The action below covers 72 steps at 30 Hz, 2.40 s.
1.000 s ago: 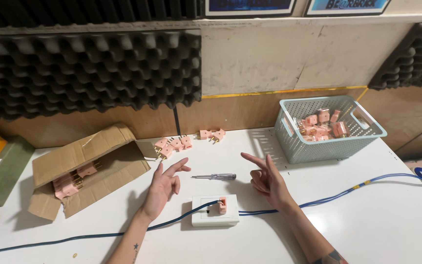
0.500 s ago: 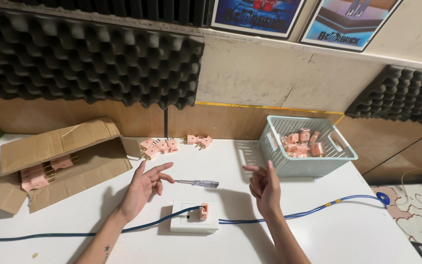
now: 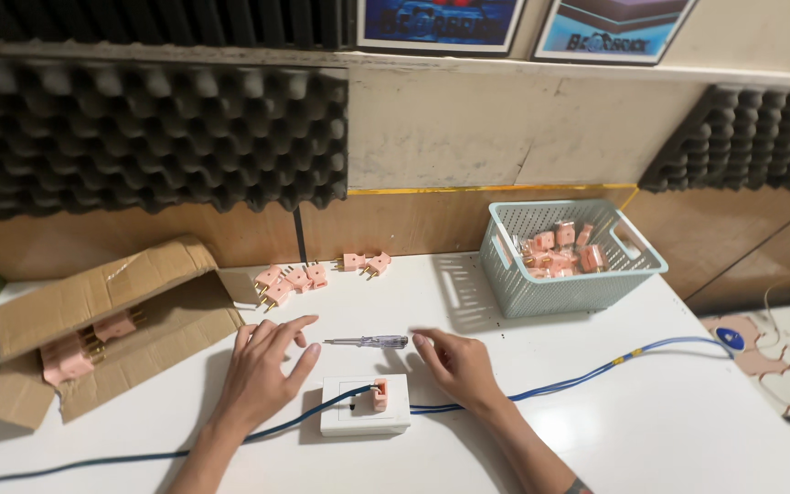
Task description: The person wires a pink electrical plug by inserting wire ends into the terminals, tightening the screws with a screwdriver, and assembling the plug casing.
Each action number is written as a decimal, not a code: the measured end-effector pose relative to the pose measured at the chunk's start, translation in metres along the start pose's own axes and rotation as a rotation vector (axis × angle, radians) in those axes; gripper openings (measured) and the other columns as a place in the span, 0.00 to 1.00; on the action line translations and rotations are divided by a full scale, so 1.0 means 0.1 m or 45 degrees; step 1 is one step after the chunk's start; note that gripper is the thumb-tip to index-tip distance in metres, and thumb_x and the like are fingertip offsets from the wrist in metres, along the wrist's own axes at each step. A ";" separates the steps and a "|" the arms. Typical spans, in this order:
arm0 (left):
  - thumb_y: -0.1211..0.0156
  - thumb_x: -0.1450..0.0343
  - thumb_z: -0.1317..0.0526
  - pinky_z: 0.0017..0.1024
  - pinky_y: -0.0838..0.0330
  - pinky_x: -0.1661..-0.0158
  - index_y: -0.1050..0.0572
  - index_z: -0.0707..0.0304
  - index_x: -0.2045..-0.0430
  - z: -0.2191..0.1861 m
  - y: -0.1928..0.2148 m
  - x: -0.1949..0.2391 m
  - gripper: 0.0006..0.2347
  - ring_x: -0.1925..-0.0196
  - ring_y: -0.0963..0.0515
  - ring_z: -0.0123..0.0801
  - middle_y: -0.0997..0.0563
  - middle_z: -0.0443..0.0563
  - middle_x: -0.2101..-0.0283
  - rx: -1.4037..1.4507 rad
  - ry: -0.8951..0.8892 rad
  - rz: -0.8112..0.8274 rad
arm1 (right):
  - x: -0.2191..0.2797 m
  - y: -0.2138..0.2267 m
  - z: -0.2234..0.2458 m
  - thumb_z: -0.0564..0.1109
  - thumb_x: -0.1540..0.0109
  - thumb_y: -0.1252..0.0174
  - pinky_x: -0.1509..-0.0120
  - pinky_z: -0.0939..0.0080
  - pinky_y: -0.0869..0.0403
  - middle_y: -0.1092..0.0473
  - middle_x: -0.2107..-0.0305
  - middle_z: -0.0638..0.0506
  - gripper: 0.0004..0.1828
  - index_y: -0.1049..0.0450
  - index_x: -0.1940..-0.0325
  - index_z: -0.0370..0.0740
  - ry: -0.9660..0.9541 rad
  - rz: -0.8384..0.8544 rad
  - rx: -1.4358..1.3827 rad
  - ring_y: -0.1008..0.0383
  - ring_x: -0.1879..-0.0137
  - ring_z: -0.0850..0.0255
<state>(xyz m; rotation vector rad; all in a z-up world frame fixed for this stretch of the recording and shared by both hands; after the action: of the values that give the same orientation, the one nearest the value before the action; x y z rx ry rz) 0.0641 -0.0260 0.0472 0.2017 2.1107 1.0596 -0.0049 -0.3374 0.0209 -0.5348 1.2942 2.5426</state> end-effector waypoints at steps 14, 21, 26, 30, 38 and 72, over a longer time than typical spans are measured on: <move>0.55 0.20 0.32 0.44 0.30 0.44 0.37 0.45 0.16 -0.14 -0.01 0.00 0.36 0.52 0.23 0.40 0.21 0.46 0.52 -0.764 -0.072 -0.009 | -0.03 0.11 0.51 0.69 0.25 0.45 0.12 0.39 0.41 0.41 0.18 0.37 0.42 0.40 0.13 0.45 0.436 -0.176 0.570 0.41 0.13 0.41; 0.55 0.21 0.29 0.42 0.29 0.51 0.37 0.43 0.16 -0.18 -0.01 0.01 0.37 0.61 0.26 0.39 0.24 0.44 0.64 -0.894 -0.085 -0.019 | -0.06 0.04 0.45 0.72 0.25 0.47 0.15 0.43 0.40 0.40 0.17 0.43 0.45 0.42 0.12 0.44 0.385 -0.143 0.677 0.36 0.16 0.48; 0.52 0.22 0.30 0.40 0.30 0.56 0.34 0.46 0.18 -0.13 -0.01 0.03 0.37 0.69 0.23 0.40 0.21 0.48 0.76 -0.815 -0.054 -0.088 | -0.08 -0.09 0.35 0.73 0.25 0.48 0.42 0.49 0.32 0.26 0.54 0.50 0.45 0.40 0.11 0.44 0.309 -0.065 0.689 0.28 0.51 0.49; 0.50 0.22 0.31 0.40 0.30 0.57 0.32 0.48 0.19 -0.12 0.01 0.04 0.37 0.75 0.24 0.40 0.25 0.49 0.81 -0.764 -0.029 -0.106 | -0.07 -0.16 0.27 0.73 0.24 0.50 0.46 0.51 0.32 0.28 0.63 0.53 0.49 0.49 0.07 0.44 0.192 0.027 0.648 0.29 0.57 0.52; 0.54 0.22 0.30 0.41 0.33 0.55 0.37 0.46 0.16 0.04 -0.15 0.10 0.38 0.75 0.22 0.43 0.26 0.50 0.82 -0.780 0.051 -0.056 | -0.09 -0.10 0.21 0.72 0.25 0.49 0.49 0.52 0.27 0.27 0.66 0.53 0.49 0.50 0.07 0.45 0.098 0.022 0.570 0.25 0.60 0.52; 0.51 0.21 0.39 0.38 0.30 0.35 0.12 0.33 0.39 0.53 -0.29 0.16 0.22 0.63 0.17 0.42 0.17 0.49 0.76 0.093 0.601 0.338 | -0.02 -0.13 -0.39 0.63 0.29 0.41 0.56 0.60 0.32 0.25 0.76 0.57 0.29 0.19 0.23 0.63 -0.448 0.110 -0.122 0.29 0.67 0.63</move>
<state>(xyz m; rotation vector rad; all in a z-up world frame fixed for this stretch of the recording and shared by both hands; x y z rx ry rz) 0.0948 -0.0046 -0.0036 0.2970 2.6021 1.2811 0.0100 -0.3623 -0.0086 -0.0412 1.0941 2.6247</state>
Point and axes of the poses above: each hand's wrist, its own x-axis away from the middle knuckle, its own y-axis out of the back of the hand, z = x × y, the point moved 9 cm from there along -x, towards the middle knuckle
